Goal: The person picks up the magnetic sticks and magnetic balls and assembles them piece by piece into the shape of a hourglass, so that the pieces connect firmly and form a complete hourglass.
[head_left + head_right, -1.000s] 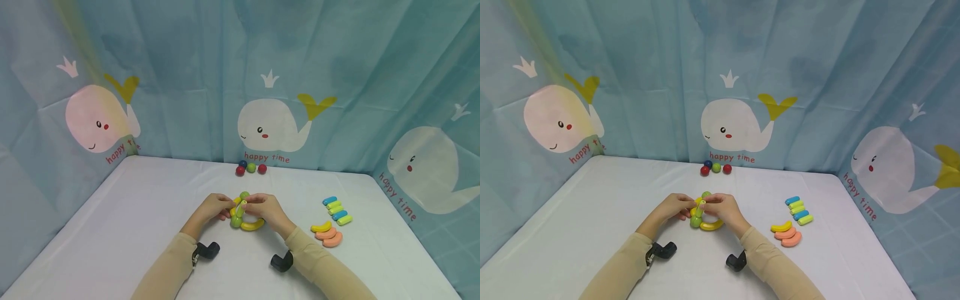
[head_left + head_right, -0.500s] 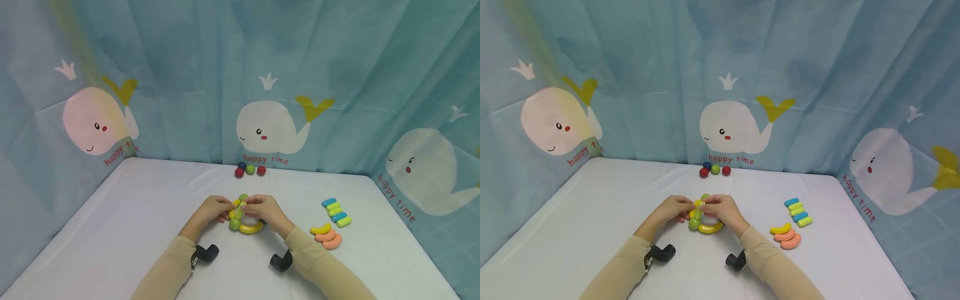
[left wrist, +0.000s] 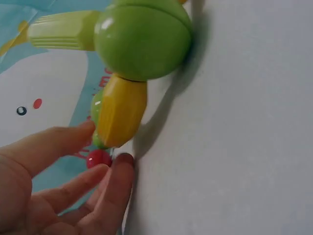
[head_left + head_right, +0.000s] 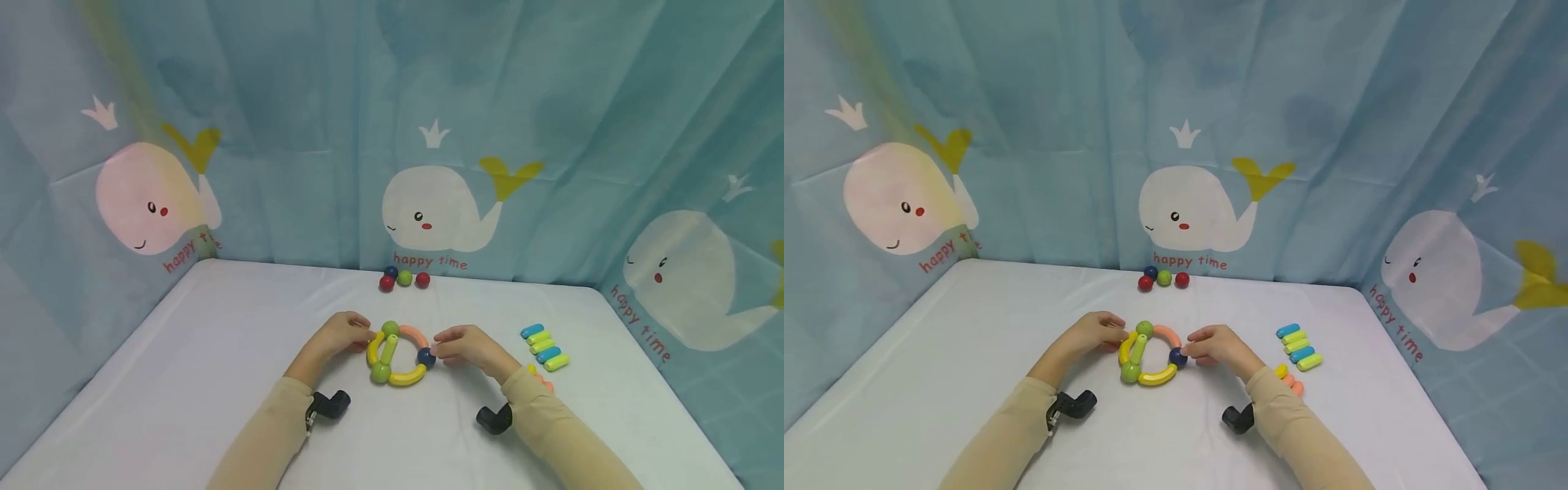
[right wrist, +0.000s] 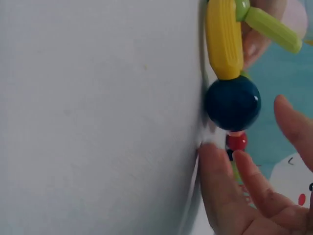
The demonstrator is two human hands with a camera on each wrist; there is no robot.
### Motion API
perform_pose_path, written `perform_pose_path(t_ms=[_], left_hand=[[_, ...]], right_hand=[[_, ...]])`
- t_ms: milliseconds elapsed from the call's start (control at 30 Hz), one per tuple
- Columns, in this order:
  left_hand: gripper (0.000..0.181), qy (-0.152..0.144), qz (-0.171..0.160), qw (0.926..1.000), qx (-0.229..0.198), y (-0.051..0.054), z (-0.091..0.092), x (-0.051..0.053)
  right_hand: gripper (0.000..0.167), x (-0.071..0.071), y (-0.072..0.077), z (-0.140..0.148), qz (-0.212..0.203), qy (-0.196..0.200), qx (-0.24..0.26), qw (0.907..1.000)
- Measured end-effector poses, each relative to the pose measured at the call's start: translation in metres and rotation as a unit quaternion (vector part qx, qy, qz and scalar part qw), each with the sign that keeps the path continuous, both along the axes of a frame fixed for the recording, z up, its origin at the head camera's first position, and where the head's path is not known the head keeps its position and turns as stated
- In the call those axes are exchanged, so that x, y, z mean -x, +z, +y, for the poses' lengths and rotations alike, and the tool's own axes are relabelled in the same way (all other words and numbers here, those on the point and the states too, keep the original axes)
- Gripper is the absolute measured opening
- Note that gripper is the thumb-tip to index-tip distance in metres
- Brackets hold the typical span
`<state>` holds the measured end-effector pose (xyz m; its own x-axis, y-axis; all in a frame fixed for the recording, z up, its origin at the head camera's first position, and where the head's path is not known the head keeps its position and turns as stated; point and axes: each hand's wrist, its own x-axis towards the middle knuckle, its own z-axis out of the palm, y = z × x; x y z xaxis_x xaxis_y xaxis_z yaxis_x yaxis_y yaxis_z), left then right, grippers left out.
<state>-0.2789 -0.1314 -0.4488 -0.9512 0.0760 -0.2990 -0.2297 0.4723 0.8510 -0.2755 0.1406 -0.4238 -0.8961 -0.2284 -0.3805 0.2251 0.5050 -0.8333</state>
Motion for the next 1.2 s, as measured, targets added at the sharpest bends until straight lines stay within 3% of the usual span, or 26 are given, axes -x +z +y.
perform_pose_path(t_ms=[100,233,333,500,600,733,967,1200], left_hand=[[0.043,-0.019,0.007,0.9998,0.003,0.001,0.001,0.004],[0.043,-0.049,0.006,0.9987,0.008,0.003,0.004,0.005],[0.041,-0.036,-0.005,0.9990,0.027,0.006,0.003,0.000],[0.035,-0.018,-0.039,0.9976,0.054,0.010,0.003,-0.015],[0.033,-0.024,-0.028,0.9984,0.042,0.008,0.007,-0.022],[0.035,-0.010,-0.006,0.9997,0.021,0.006,0.011,-0.024],[0.036,0.013,0.008,0.9998,0.015,0.003,0.013,-0.015],[0.034,0.034,0.025,0.9990,0.012,-0.001,0.011,-0.007]], right_hand=[[0.038,0.000,-0.006,0.001,-0.021,0.034,0.033,0.9986],[0.031,0.000,-0.007,-0.002,-0.020,0.042,0.038,0.9982],[0.030,0.004,-0.006,0.000,-0.019,0.051,0.020,0.9983],[0.039,0.033,-0.002,0.013,0.008,-0.002,0.005,1.0000],[0.046,0.054,0.001,0.017,0.031,-0.057,0.013,0.9978],[0.051,0.074,0.004,0.012,0.045,-0.088,0.028,0.9947],[0.052,0.085,0.003,-0.006,0.056,-0.123,0.068,0.9885],[0.052,0.089,-0.003,-0.017,0.056,-0.127,0.094,0.9858]])
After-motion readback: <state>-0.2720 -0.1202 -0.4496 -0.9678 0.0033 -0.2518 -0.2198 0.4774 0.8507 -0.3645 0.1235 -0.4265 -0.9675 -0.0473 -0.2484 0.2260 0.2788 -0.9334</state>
